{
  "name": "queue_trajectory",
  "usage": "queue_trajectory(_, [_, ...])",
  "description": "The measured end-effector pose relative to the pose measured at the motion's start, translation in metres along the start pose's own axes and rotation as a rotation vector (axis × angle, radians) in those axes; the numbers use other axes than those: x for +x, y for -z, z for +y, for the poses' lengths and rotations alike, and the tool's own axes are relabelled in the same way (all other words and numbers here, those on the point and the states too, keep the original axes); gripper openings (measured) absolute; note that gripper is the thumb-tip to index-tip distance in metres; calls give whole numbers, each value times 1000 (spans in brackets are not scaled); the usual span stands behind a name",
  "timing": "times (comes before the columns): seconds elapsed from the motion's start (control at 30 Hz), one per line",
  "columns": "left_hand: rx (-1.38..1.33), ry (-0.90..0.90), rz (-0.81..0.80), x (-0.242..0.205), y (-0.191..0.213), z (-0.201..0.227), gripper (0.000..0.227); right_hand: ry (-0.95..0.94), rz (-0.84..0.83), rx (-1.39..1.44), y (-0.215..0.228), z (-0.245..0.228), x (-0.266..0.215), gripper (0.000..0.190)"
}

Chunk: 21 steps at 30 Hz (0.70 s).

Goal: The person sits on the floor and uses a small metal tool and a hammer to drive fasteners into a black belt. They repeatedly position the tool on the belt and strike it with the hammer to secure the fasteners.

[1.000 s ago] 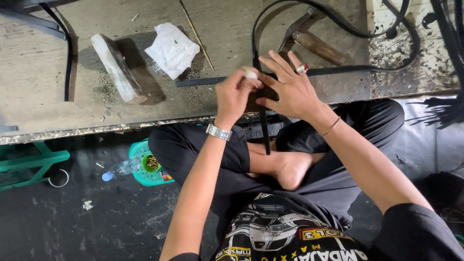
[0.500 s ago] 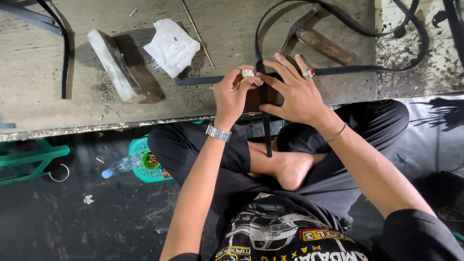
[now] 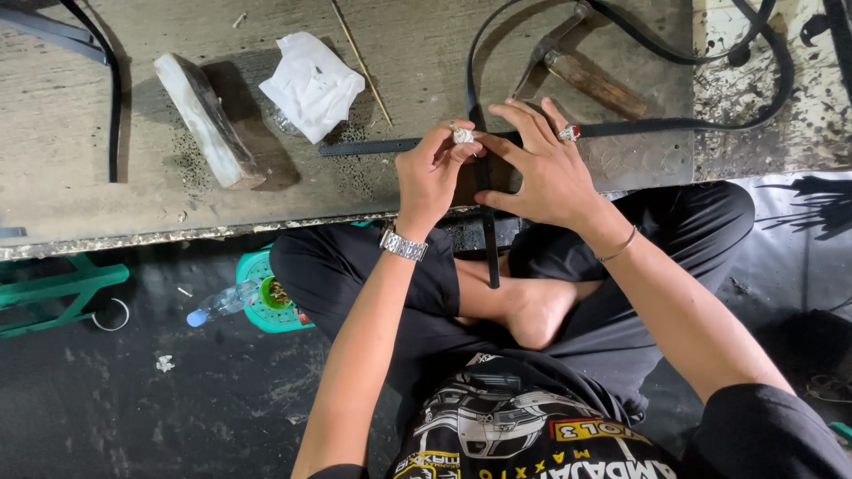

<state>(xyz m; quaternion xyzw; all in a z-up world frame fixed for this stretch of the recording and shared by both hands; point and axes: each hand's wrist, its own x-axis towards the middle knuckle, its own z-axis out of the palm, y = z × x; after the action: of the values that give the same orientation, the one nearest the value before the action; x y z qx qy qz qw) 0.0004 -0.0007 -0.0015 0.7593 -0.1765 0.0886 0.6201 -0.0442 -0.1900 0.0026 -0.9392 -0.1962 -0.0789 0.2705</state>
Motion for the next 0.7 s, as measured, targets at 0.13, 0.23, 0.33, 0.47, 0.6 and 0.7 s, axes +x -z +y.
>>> queue_trajectory(0.13, [11, -4, 15, -1, -3, 1, 12, -3, 8, 3, -1, 0, 0, 75])
queue_trajectory(0.23, [18, -14, 11, -1, -3, 1, 12, -1, 7, 5, -1, 0, 0, 75])
queue_trajectory(0.33, [27, -20, 11, -1, -2, 1, 12, 8, 15, -7, -1, -1, 1, 75])
queue_trajectory(0.47, [47, -56, -1, -4, -4, -1, 11, 28, 37, -17, 1, -3, 2, 76])
queue_trajectory(0.6, [87, -136, 2, -10, -8, -11, 15, 91, 192, -12, 3, -4, 2, 65])
queue_trajectory(0.7, [183, -170, -178, -7, 0, -7, 10, -96, 342, -273, 27, 11, -4, 38])
